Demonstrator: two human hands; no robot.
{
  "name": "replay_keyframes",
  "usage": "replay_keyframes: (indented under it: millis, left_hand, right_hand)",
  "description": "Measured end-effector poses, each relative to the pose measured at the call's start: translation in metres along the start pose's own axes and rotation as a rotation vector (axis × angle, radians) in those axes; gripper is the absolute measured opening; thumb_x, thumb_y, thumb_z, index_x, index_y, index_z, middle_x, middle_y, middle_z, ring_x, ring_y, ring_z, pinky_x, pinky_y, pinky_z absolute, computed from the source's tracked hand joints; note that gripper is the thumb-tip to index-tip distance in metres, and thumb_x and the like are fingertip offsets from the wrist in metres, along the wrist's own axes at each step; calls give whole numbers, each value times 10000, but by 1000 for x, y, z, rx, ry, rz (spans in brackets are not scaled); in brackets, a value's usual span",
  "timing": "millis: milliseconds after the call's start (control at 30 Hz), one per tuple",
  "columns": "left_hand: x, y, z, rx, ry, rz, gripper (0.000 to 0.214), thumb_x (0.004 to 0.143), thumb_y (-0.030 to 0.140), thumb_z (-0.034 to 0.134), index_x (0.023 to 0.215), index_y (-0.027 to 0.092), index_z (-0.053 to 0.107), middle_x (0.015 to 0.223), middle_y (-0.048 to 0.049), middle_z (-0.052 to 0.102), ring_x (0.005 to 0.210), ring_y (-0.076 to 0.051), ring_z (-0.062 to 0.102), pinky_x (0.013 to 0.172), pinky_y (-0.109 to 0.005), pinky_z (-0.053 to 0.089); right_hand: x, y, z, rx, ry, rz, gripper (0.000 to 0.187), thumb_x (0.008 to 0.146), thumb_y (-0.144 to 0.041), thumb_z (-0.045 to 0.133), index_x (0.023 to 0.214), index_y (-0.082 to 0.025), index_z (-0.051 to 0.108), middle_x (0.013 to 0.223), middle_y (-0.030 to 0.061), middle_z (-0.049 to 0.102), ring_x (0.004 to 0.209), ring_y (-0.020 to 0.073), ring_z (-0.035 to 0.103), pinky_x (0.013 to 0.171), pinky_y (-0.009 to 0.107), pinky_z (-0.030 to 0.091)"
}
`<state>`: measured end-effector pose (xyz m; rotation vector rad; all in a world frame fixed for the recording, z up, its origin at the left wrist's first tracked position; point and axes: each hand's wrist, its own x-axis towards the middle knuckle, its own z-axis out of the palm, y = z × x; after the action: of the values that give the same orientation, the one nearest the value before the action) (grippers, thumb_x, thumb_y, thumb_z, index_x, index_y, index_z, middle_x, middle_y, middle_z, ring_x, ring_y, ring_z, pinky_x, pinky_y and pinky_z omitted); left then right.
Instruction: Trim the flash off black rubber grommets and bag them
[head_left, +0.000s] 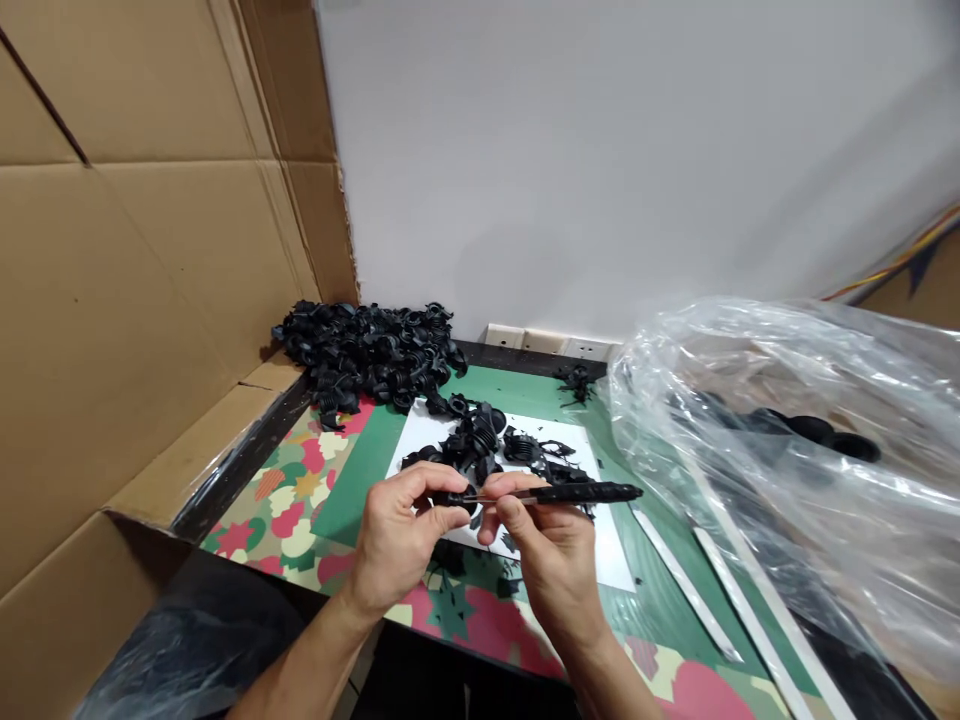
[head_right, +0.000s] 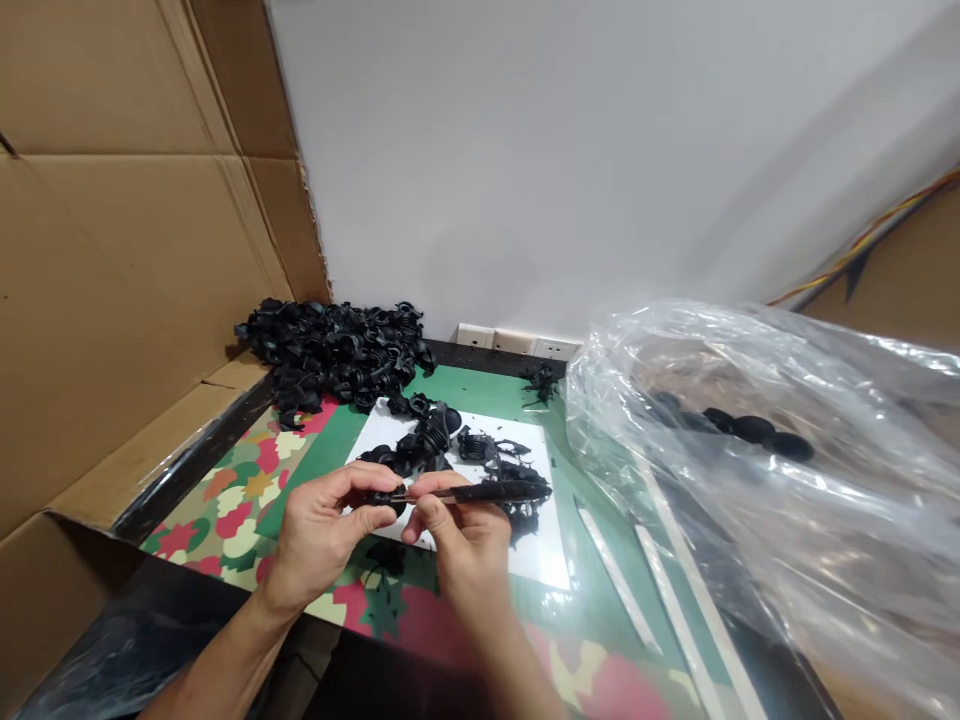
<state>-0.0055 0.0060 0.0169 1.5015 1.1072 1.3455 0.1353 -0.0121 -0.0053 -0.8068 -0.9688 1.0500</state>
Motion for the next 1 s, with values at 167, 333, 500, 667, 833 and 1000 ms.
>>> replay_keyframes:
  millis: [167,333,500,667,833,1000]
  left_hand:
    - [-6,3,21,-41,-47,-99,191,597,71,730,750,183,749,782,-30,739,706,-167,662,607,-218,537]
    - [-7,7,29,-74,-122,-160,220,601,76,727,791,180,761,811,-36,749,726,-163,669,627,-203,527]
    - [-6,9,31,-25,-121,-131,243,610,58,716,807,191,765,860,-35,757,793,-172,683,666,-198,531]
    - [-3,7,35,61,-102,-66,249,618,49,713,813,196,759,878,-34,755,833,-184,686,689,-213,544]
    - [-4,5,37,117,-97,19,251,638,47,716,830,204,756,883,-32,753,833,-182,684,710,-223,551]
    - [-7,2,40,129,-95,54,274,644,35,713,852,210,752,915,-37,746,871,-193,678,698,-231,555]
  right_hand:
    - [-6,-7,-21,93,42,23,190,758,-371,734,770,-184,700,707,1,655,453,104,585,496,256,487]
    - [-7,-6,-33,171,22,96,225,742,-406,751,790,-192,703,622,-21,636,457,105,586,511,246,479]
    - [-4,-5,-37,174,26,100,250,745,-424,743,791,-183,698,621,-13,641,455,110,585,507,254,483]
    - [-4,-7,-38,100,52,64,259,751,-428,733,789,-177,687,701,3,651,454,110,588,495,264,502]
    - [-5,-8,-38,52,71,5,204,782,-386,710,801,-185,684,741,1,644,458,102,594,489,252,503]
    - [-5,-10,-38,17,90,40,252,781,-422,698,785,-171,671,622,-5,630,449,113,567,490,258,478]
